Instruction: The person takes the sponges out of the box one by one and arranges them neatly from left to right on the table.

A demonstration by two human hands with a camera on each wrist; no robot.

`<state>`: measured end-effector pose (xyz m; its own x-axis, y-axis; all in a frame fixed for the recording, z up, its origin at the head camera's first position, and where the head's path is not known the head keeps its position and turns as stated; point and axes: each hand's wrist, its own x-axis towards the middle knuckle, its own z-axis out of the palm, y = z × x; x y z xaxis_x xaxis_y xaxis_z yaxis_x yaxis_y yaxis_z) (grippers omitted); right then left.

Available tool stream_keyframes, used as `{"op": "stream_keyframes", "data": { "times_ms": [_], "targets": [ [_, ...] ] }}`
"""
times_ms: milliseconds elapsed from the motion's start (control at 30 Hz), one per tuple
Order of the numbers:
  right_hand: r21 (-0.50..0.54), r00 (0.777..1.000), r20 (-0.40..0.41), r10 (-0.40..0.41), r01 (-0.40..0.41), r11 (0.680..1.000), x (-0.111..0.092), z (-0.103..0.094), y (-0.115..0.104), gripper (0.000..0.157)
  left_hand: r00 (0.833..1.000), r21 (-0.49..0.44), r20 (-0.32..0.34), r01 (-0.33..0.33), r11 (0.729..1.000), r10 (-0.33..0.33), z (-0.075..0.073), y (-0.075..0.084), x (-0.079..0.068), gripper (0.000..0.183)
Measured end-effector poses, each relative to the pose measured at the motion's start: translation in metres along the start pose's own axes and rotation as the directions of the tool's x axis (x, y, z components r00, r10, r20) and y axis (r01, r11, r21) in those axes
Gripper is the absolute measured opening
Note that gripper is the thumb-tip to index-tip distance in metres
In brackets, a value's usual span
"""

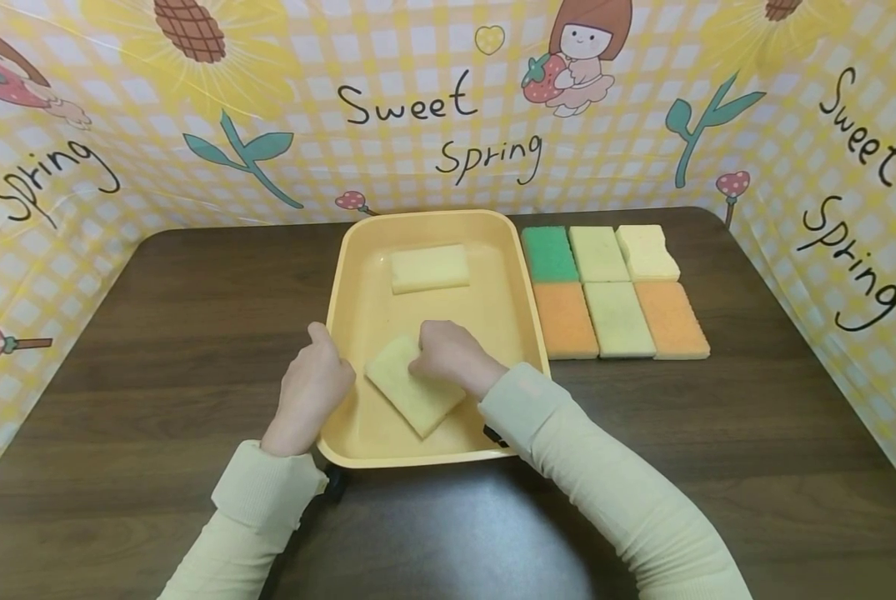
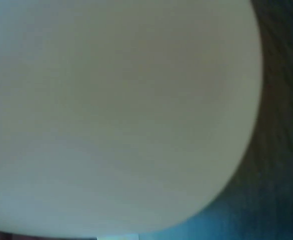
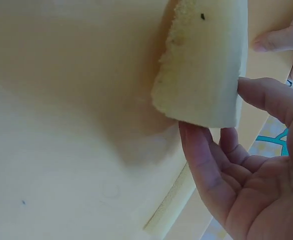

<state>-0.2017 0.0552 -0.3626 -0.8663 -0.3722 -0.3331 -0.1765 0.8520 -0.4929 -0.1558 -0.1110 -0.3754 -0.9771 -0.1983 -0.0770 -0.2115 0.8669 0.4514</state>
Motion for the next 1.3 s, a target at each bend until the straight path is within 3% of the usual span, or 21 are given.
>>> {"op": "stream_keyframes", "data": {
  "times_ms": [233, 500, 933, 1300],
  "targets": [
    [0.006, 1.0, 0.001, 0.012, -0.012, 1.0, -0.003, 0.0, -0.003, 0.019, 1.0, -0.004, -0.002, -0.006, 1.0, 0.006, 0.0, -0.001, 0.0, 0.025],
    [0.047, 1.0, -0.002, 0.01, -0.01, 0.999, -0.005, -0.002, -0.004, 0.044, 1.0, -0.006, -0.003, -0.001, 1.0, 0.001, 0.0, -0.001, 0.0, 0.025],
    [0.103, 0.999, 0.022, -0.03, 0.028, 0.994, -0.007, -0.009, -0.006, 0.033, 1.0, -0.003, 0.009, 0.003, 1.0, -0.003, -0.001, -0.002, 0.0, 0.028],
    [0.158, 0.999, -0.044, -0.017, 0.024, 0.987, -0.009, -0.018, -0.007, 0.033, 1.0, -0.003, 0.002, -0.001, 1.0, 0.001, 0.0, -0.002, 0.001, 0.027]
  ]
}}
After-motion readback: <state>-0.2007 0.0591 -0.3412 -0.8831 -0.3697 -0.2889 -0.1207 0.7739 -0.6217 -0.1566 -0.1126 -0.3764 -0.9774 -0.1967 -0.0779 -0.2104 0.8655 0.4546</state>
